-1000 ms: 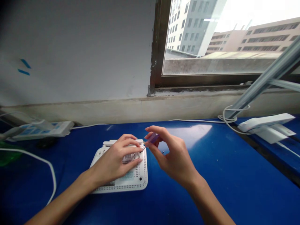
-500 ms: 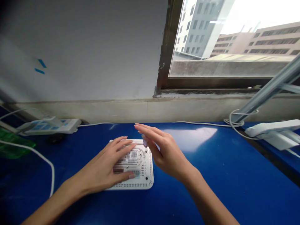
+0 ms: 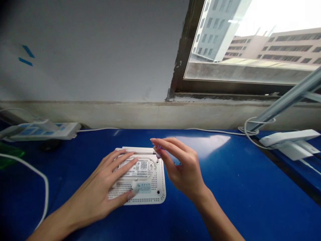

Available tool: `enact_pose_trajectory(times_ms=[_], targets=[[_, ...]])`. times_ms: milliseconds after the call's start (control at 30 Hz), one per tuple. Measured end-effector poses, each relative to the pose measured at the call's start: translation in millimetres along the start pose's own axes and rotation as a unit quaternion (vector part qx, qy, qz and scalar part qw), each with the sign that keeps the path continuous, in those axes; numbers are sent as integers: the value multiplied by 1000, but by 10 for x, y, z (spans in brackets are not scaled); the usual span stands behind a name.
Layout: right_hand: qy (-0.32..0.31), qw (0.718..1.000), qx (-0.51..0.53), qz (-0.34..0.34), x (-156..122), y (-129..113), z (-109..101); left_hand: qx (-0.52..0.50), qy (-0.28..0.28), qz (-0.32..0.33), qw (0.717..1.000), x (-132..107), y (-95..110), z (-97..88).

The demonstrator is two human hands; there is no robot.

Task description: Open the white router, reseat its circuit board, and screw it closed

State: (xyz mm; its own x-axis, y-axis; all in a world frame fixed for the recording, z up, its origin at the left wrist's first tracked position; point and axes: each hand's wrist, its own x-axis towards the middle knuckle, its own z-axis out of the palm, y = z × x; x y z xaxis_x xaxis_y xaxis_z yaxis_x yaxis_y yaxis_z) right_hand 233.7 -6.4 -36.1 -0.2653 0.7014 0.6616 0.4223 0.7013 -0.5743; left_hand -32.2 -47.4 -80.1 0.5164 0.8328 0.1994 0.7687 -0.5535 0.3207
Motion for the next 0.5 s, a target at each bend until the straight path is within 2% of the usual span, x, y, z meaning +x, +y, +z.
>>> enact_pose_trajectory(times_ms=[133, 300, 500], targets=[[31, 999, -17, 8, -5, 19, 17, 5, 4, -3, 1000, 2, 13, -7], [-40, 999, 29, 18, -5, 44, -22, 4, 9, -2, 1000, 4, 16, -3], [29, 1000, 2, 0, 2, 54, -8, 20, 9, 2, 1000, 5, 3, 11]])
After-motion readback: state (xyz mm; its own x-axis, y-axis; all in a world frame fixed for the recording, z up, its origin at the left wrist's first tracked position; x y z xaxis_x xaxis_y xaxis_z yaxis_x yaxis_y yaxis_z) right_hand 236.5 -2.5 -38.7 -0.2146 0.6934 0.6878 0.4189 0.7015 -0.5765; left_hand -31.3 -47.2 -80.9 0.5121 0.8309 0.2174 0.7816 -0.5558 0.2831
